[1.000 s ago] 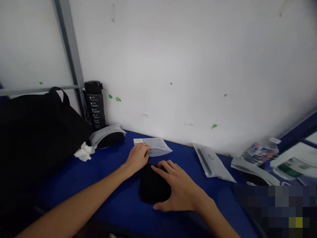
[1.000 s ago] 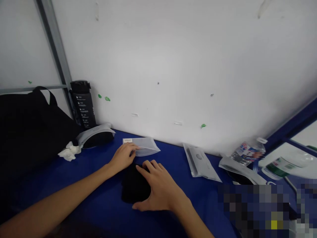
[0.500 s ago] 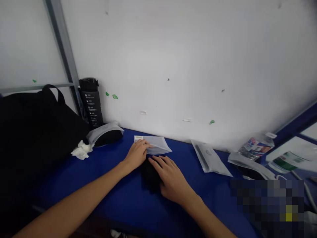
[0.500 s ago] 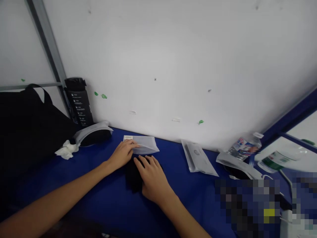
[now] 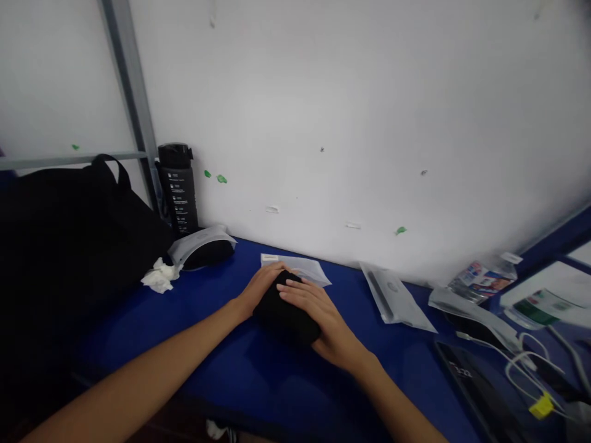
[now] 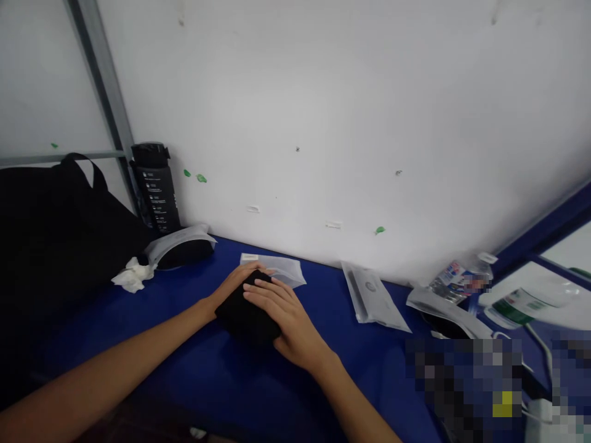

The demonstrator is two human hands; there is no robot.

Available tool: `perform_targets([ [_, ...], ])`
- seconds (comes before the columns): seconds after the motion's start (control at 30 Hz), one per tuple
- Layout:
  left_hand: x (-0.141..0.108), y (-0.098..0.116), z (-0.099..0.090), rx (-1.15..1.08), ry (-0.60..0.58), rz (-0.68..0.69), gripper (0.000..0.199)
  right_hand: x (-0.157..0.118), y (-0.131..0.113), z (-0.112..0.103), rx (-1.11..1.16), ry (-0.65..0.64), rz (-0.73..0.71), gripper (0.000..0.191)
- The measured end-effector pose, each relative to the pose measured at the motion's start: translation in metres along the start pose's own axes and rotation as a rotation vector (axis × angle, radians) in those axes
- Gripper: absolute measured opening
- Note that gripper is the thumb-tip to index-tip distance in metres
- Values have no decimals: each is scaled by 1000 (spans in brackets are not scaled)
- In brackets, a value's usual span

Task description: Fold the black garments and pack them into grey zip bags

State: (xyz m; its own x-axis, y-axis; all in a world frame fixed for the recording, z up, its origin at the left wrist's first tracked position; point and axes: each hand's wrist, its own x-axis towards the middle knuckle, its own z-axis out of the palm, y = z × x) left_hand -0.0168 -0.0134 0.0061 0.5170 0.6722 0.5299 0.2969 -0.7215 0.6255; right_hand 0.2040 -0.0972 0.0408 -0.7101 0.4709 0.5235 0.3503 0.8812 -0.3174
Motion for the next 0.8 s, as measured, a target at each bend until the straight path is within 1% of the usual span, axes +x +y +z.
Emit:
perform_targets([
  [0.07, -1, 2, 4, -136, 36, 14, 36, 0, 5, 3, 33, -85, 21, 87],
  [0.1, -1, 1, 5, -155, 49, 6, 38, 0, 8, 4, 50, -110, 41, 91],
  [0.13, -1, 1, 5, -143, 51, 1, 39, -1, 12, 5, 67, -118, 66, 94],
  [0.2, 0, -1, 5, -68, 16, 26, 42, -3, 21, 6, 83, -99, 115, 97],
  [0.27, 0, -1, 2, 25, -36, 71, 54, -5, 29, 6, 67, -73, 147, 96],
  [0.33, 0, 2, 0, 102, -65, 92, 66, -6, 36, 7, 19, -58, 164, 93],
  [0.37, 0, 4, 0, 131, -61, 81, 69, -7, 39, 8, -16, -54, 175, 92],
  [0.47, -1, 12, 3, 193, 8, 15, 74, -8, 47, 14, -166, -44, 242, 91],
  [0.53, -1, 17, 7, 230, 48, 6, 75, -7, 49, 19, -283, -37, 307, 90],
  [0.6, -1, 22, 12, 271, 43, 40, 75, -2, 48, 23, -410, -40, 392, 86],
  [0.67, -1, 25, 17, 308, 13, 81, 77, 7, 42, 29, -538, -79, 506, 75],
  [0.77, -1, 25, 21, 326, 7, 99, 76, 30, 33, 39, -670, -176, 694, 56],
  [0.8, -1, 24, 21, 320, 14, 95, 75, 38, 31, 43, -686, -185, 736, 52],
])
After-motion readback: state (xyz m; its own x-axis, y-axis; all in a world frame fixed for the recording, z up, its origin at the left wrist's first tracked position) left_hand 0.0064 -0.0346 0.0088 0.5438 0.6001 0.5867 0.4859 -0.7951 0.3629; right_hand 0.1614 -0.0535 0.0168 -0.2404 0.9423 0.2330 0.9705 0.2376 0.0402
